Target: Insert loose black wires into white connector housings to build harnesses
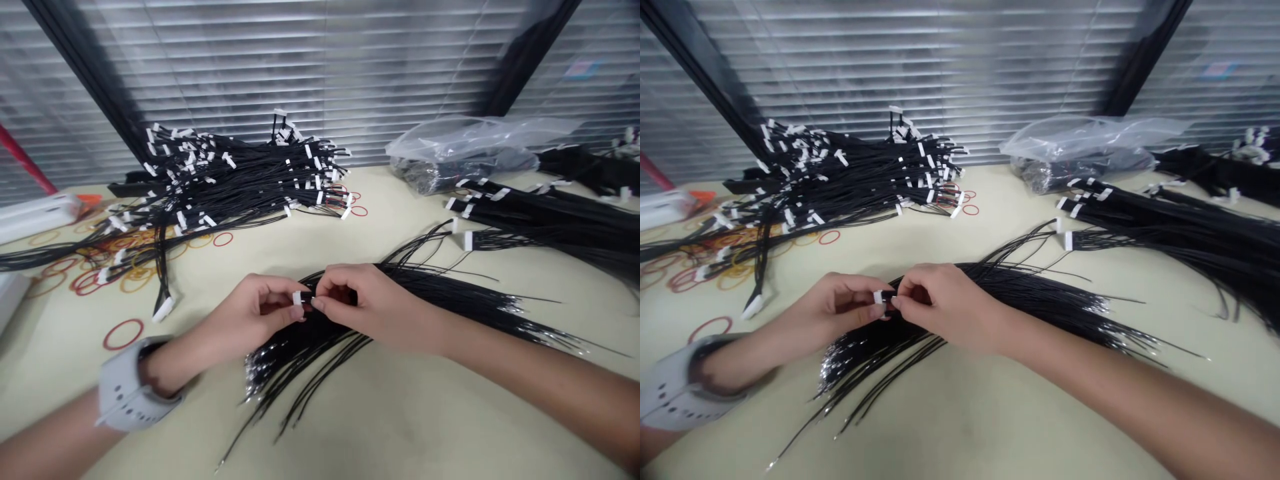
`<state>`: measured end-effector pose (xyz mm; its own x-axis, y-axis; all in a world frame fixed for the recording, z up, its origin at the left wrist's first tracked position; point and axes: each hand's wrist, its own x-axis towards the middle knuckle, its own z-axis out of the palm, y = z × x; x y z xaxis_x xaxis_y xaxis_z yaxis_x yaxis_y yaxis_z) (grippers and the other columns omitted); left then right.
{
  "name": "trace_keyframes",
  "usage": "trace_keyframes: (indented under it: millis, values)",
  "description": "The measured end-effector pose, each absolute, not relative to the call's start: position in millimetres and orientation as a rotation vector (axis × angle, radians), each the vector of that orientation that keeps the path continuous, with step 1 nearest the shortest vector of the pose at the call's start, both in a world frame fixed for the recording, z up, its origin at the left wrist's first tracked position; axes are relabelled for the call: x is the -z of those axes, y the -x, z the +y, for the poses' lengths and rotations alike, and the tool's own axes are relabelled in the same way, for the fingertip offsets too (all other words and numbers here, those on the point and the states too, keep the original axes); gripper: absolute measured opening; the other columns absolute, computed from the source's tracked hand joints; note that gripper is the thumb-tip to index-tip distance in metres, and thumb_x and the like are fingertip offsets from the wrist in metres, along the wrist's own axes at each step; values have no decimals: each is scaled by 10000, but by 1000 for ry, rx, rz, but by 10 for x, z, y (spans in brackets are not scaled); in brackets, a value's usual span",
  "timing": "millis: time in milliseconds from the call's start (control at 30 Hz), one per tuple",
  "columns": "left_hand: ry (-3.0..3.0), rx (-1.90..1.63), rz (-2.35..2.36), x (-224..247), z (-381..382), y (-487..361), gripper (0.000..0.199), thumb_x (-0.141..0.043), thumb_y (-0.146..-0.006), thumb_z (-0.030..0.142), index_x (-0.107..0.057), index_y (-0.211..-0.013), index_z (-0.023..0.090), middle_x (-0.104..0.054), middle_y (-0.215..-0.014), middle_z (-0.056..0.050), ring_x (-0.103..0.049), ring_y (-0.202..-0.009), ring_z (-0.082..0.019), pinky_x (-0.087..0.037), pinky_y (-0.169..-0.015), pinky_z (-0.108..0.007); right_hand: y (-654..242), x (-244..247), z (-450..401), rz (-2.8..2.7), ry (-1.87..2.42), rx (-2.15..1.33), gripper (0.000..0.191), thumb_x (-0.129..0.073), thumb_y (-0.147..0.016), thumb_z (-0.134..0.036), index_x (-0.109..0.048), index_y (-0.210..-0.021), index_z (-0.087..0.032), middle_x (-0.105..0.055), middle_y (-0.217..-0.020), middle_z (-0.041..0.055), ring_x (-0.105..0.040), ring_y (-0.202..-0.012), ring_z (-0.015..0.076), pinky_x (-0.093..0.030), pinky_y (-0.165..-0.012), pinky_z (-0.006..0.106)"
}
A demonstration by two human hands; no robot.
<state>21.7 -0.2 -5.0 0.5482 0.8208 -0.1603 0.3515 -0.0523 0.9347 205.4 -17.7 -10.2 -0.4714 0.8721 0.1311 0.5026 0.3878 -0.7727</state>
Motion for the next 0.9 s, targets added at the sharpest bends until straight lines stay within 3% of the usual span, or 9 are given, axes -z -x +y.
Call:
trace_keyframes:
  millis: [200,467,667,900]
  values:
    - [-1802,-491,1058,31,-79,-250,189,-532,-766,164,-673,-892,154,-659,-710,-16,-583,-690,-154,-450,-608,-247,-1992,140,-213,-2247,1069,-531,82,-495,-782,-124,-515,-706,-148,-495,-674,-24,-416,-594,69,-321,-548,197]
    - [-2019,-498,1100,10,-112,-269,192,-486,-767,105,-659,-820,170,-665,-743,-5,-569,-682,-142,-438,-609,-233,-1955,212,-225,-2261,1011,-338,118,-457,-817,-138,-510,-712,-145,-508,-689,2,-451,-641,100,-350,-586,221]
    - [-1787,-654,1128,36,-57,-221,149,-534,-795,230,-606,-909,166,-639,-691,-1,-579,-645,-134,-442,-568,-223,-2056,96,-219,-2124,957,-90,196,-403,-872,-155,-564,-761,-137,-537,-739,46,-476,-700,130,-385,-650,265]
    - [-1488,-855,1144,84,109,-155,295,-650,-725,291,-538,-957,147,-661,-784,-36,-613,-735,-155,-467,-650,-256,-2010,101,-445,-2391,895,-215,152,-469,-857,-222,-586,-762,-206,-548,-747,-9,-452,-564,80,-369,-504,200]
